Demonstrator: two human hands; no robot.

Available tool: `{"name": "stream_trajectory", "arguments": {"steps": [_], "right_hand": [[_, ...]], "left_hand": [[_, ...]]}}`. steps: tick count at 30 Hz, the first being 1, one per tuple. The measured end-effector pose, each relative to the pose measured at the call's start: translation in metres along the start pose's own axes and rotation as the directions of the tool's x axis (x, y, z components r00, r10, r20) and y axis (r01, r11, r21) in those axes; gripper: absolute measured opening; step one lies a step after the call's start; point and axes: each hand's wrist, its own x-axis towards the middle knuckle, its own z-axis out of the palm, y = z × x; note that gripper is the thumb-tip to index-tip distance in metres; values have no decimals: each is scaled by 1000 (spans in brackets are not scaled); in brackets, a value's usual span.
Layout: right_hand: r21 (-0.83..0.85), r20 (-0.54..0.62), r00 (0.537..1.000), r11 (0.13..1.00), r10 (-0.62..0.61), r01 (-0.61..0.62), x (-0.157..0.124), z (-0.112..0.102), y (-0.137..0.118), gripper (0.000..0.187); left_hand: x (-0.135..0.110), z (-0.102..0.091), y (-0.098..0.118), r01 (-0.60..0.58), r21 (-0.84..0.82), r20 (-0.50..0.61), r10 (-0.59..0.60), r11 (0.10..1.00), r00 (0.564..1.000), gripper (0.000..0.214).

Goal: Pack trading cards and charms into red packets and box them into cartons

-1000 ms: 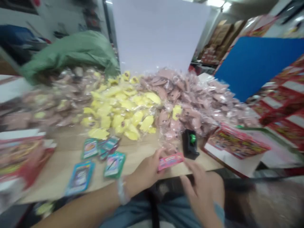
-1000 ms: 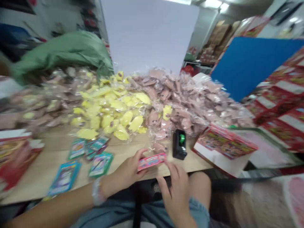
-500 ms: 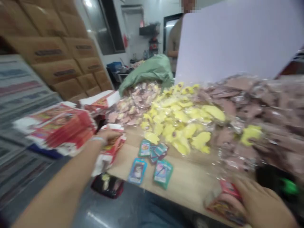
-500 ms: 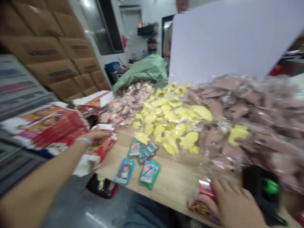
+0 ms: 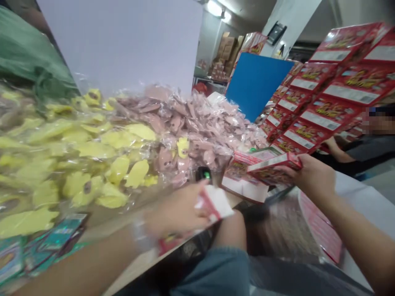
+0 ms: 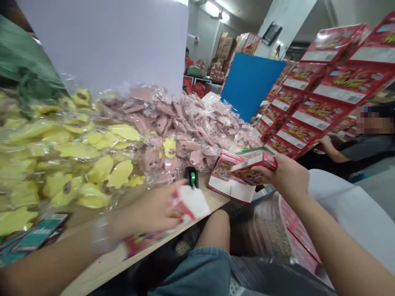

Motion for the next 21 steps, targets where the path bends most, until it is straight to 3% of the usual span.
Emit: {"name": "stream_trajectory", "arguments": {"steps": [2,3,5,7,9,12,16,21], "right_hand": [[-73,165,984,994,-73,86,10,30,26,58],[-86,236,965,987,-114,138,14,44,31,56],[-96,328,930,973,-168,209,23,66,29,55],[-96,357,918,971,-173,221,32,79,21,55],[-102,343,924,971,-170,216,39,84,14,56],[-98,273,940,966,-206,240,45,83,12,57],[-89,200,955,966,-221,242,41,82,17,56],[-54,104,973,976,-205,212,27,97,31,55]], "left_hand": [[57,33,37,-157,146,217,123,977,968,79],[86,50,53,-199,201,307,131,959,943,87],[136,78,77,-185,258,391,73,948,917,99],[166,93,89,-157,287,427,20,945,904,110],[180,91,96,-155,306,429,9,939,903,120],[194,67,104,-154,386,313,28,910,949,130],[223,38,104,-113,546,232,-20,830,972,120],[230,36,88,-92,594,219,-50,799,975,115]]}}
